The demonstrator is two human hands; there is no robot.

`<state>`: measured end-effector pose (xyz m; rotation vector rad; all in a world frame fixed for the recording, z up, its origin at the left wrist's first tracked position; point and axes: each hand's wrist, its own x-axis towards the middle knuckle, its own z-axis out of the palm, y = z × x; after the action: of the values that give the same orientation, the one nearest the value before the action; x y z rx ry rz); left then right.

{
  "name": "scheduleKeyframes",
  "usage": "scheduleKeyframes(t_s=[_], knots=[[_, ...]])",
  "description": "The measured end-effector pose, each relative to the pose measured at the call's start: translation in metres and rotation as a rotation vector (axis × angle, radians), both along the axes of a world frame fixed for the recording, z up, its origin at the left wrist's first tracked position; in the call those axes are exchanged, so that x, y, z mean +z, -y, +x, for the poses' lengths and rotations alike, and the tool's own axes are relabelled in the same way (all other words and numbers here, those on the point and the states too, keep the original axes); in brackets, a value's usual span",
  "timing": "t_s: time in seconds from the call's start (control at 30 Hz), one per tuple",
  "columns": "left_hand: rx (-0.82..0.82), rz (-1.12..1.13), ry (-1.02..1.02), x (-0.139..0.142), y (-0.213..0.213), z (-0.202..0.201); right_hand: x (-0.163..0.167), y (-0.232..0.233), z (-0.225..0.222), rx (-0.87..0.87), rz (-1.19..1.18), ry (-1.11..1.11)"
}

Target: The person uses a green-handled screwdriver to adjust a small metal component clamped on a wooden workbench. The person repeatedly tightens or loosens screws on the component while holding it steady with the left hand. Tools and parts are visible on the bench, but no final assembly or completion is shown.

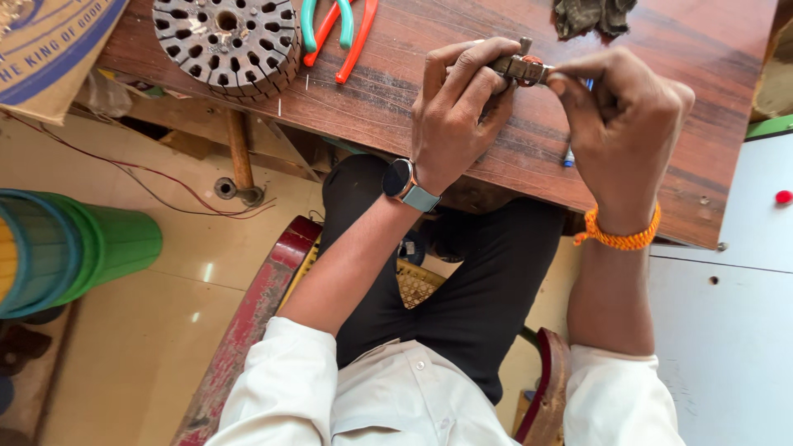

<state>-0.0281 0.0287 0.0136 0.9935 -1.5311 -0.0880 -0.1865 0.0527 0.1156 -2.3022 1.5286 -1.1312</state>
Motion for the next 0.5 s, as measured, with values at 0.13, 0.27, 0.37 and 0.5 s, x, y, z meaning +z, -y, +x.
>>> scheduleKeyframes(t_s=[0.13,0.27,0.37,0.5], knots=[[0.007,-0.013,0.001,-0.002,0.001,0.0,0.008,0.017,0.006,0.06,-0.039,-0.051],[0.012,-0.015,0.015,-0.002,0.002,0.001,0.008,0.029,0.003,0.106,-0.022,-0.067],[0.019,-0.038,0.044,-0.004,0.002,0.001,0.007,0.041,-0.002,0.157,-0.032,-0.096],[0.052,-0.067,0.097,-0.008,0.002,0.0,-0.003,0.066,-0.009,0.102,0.102,-0.135]])
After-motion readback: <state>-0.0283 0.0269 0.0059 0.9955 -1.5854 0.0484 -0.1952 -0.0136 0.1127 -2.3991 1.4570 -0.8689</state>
